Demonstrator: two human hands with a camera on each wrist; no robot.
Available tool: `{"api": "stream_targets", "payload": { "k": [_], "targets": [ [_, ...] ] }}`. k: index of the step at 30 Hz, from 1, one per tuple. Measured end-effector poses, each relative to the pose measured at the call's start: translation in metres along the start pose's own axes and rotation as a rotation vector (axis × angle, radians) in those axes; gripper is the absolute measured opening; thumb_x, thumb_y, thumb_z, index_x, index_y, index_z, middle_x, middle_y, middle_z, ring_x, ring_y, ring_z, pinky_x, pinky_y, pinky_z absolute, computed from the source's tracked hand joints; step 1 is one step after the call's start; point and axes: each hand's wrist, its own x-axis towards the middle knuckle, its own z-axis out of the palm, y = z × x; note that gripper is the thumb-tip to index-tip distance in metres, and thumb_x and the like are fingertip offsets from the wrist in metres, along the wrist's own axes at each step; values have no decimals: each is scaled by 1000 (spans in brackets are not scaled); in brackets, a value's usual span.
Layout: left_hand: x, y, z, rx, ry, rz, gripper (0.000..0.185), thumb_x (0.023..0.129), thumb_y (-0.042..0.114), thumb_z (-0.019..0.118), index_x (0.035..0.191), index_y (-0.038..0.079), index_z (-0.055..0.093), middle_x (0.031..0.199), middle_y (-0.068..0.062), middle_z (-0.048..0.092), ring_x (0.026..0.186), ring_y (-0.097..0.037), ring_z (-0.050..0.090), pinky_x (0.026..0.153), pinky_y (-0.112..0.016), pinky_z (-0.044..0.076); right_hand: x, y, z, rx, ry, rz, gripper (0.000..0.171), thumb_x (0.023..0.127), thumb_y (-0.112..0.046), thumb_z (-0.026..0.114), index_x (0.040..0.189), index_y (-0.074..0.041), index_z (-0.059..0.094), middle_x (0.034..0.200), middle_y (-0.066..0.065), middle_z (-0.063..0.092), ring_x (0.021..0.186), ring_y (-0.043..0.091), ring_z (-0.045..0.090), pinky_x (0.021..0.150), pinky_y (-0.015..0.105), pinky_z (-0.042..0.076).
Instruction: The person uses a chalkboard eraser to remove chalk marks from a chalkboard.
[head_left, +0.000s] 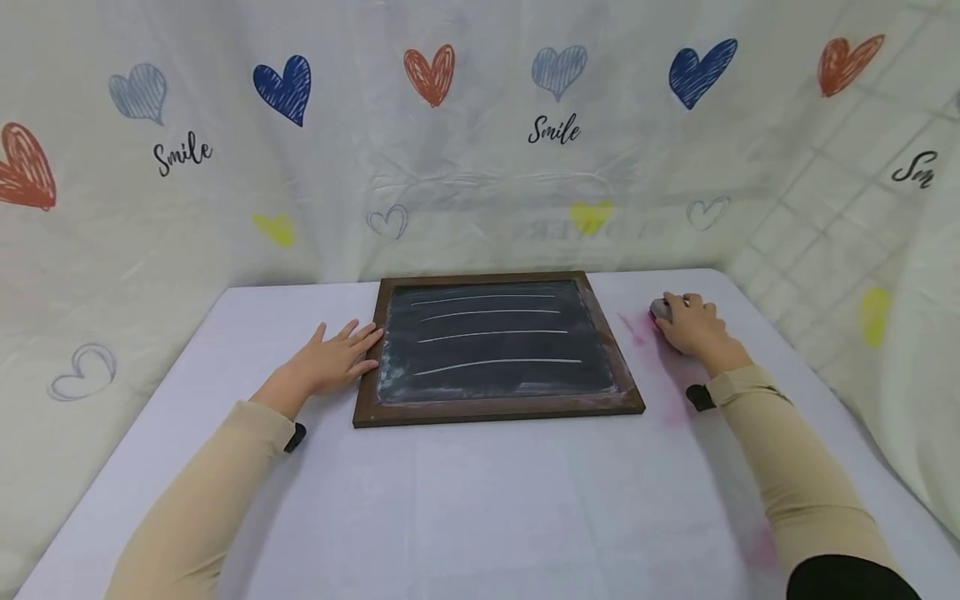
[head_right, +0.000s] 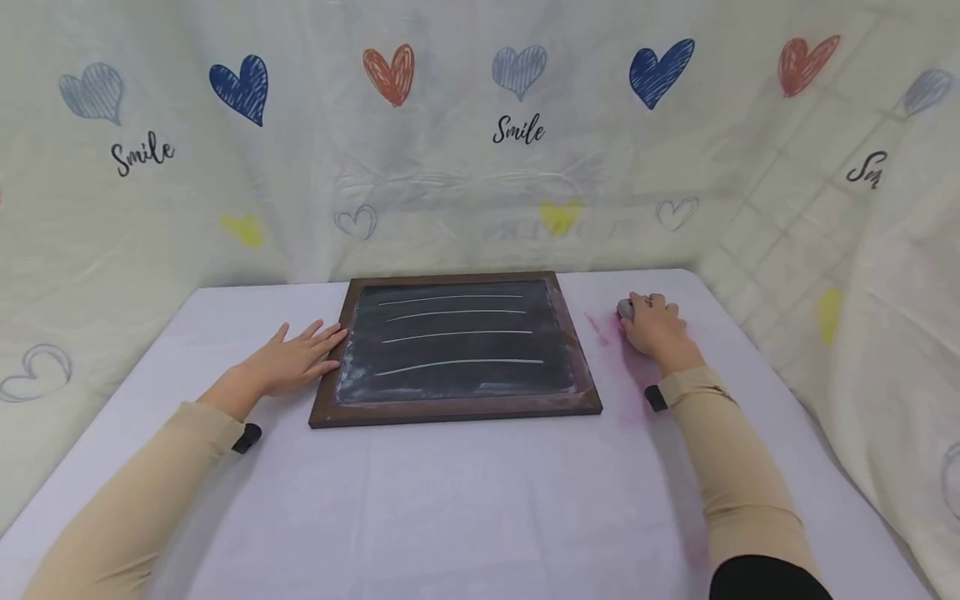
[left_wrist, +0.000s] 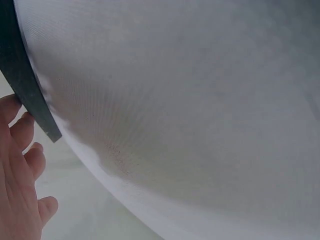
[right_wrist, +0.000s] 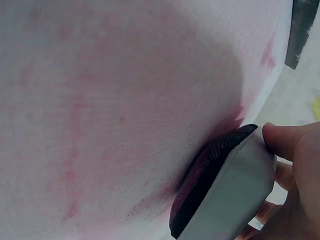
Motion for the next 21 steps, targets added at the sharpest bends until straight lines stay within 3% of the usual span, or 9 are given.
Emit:
{"api": "stream_targets", "payload": {
  "k": [13, 21],
  "targets": [
    [2, 1, 4, 17, 0, 0, 66, 111, 44, 40, 164, 8, 25, 167, -15, 25, 154, -39, 18, 116, -72, 9, 3, -8, -1, 13, 3, 31, 59, 106, -15, 36, 157, 7, 14, 147, 47, 10, 132, 68, 13, 98, 78, 23],
    [3, 1, 4, 13, 4, 5, 65, 111, 43, 41, 163, 7, 26, 167, -16, 26, 153, -40, 18, 116, -72, 10, 2, -4, -2, -19, 26, -45, 59, 107, -15, 36, 159, 0, 14, 151, 43, 9, 132, 66, 14, 97, 77, 23]
  ]
}}
